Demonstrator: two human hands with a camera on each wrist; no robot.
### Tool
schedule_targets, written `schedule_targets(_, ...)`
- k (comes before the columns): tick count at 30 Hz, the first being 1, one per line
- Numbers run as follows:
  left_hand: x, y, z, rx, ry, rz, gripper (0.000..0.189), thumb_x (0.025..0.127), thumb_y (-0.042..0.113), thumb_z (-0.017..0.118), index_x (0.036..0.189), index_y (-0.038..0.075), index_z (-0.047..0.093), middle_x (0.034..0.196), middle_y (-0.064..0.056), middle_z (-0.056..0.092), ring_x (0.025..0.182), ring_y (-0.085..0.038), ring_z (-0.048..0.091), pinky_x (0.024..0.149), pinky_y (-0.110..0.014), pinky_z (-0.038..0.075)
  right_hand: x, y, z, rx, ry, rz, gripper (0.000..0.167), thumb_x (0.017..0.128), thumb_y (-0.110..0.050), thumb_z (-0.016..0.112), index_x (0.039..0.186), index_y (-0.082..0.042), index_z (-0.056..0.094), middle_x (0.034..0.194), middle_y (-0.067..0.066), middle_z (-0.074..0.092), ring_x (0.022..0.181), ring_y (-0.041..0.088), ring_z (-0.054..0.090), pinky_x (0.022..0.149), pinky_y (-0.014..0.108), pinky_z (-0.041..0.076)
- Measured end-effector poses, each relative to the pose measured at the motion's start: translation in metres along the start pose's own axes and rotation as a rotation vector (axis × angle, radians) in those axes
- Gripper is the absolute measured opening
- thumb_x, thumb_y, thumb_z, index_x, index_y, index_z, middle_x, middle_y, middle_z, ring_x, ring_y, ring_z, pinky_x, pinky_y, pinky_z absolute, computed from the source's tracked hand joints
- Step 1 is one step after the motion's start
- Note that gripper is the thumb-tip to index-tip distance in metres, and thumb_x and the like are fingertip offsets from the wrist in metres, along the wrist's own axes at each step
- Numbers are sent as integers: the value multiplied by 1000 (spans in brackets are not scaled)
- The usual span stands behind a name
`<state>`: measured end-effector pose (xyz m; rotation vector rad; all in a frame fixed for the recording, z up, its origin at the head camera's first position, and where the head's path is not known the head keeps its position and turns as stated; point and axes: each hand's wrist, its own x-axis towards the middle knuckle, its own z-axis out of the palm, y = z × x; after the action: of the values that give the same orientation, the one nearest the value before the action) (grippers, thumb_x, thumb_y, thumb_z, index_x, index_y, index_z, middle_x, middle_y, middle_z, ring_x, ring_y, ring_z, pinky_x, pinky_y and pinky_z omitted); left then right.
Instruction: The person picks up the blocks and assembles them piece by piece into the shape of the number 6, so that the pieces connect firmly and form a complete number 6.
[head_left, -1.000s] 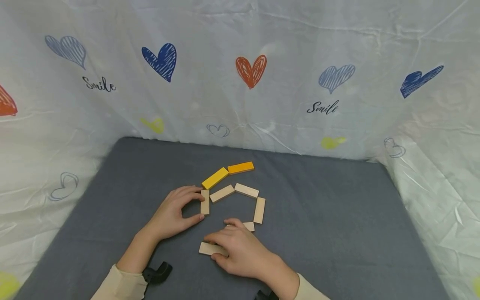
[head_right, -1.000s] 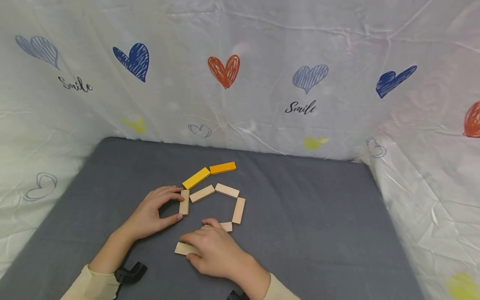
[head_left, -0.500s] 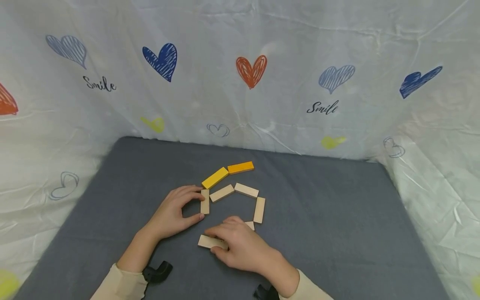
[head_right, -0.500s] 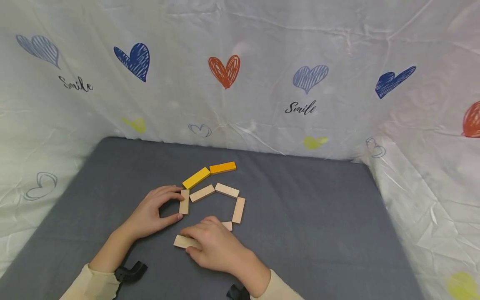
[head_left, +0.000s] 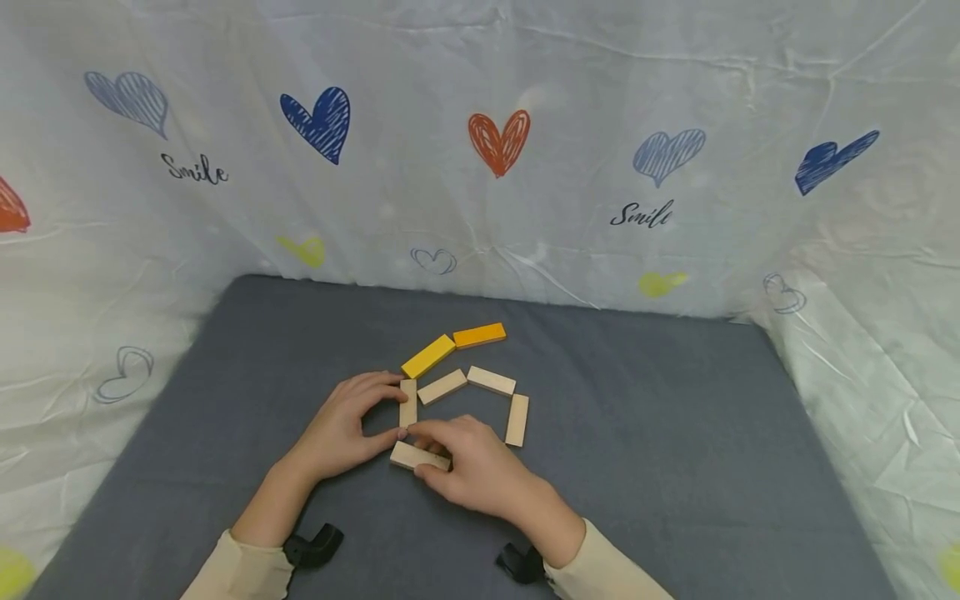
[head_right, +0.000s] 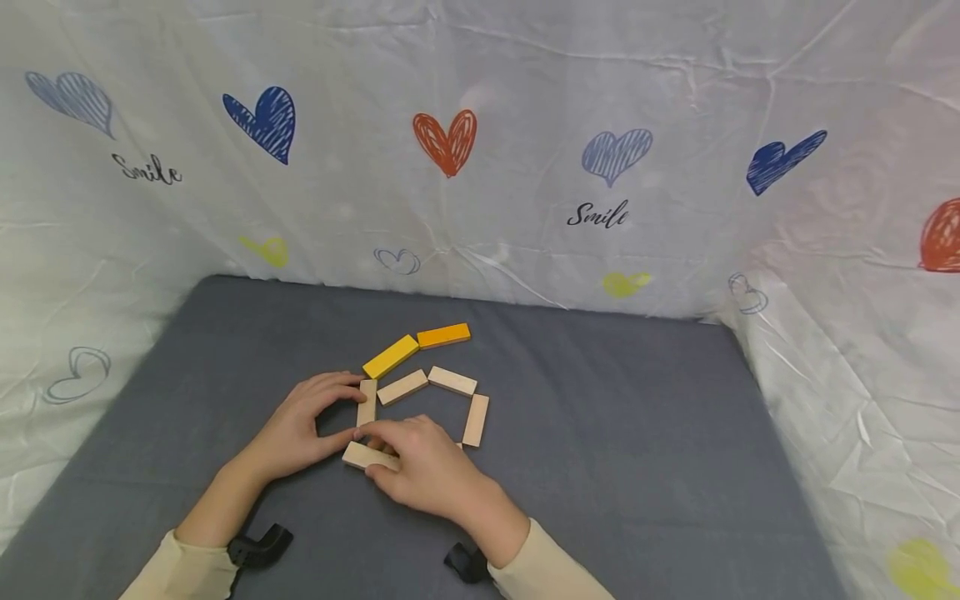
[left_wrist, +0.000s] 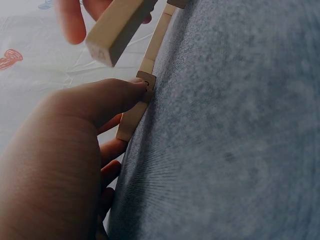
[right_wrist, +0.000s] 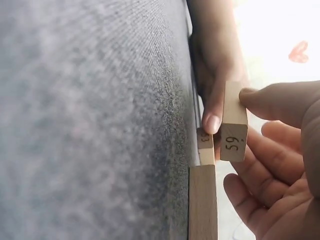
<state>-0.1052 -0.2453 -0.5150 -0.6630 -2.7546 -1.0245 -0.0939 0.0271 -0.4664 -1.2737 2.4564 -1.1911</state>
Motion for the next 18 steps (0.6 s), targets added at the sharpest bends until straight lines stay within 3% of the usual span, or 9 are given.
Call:
schedule_targets(2, 0, 0, 0, 0, 1, 2, 47, 89, 26, 94, 131, 26, 73, 155, -4, 62, 151, -38, 47, 122, -70, 32, 2, 0, 1, 13, 9, 20, 42, 99, -15, 84, 138, -8, 72, 112, -4, 76, 90, 0, 67, 80, 17, 57)
schedule_targets(7, 0, 1, -1, -15, 3, 8, 48, 88, 19, 93, 131, 25, 73, 154, -4, 62, 151, -37, 47, 122, -70, 32, 4, -1, 1, -13, 30, 73, 44, 99, -17, 84, 140, -8, 71, 114, -3, 77, 93, 4, 69, 79, 19, 56)
schedule_targets(18, 0, 1, -2, -25, 2, 21, 38, 98, 29, 85, 133, 25, 73, 155, -4, 61, 152, -36, 46, 122, -70, 31, 2, 2, 7, -24, 77, 107, 43, 99, -17, 85, 140, -10, 72, 117, -1, 78, 98, 7, 72, 82, 22, 58)
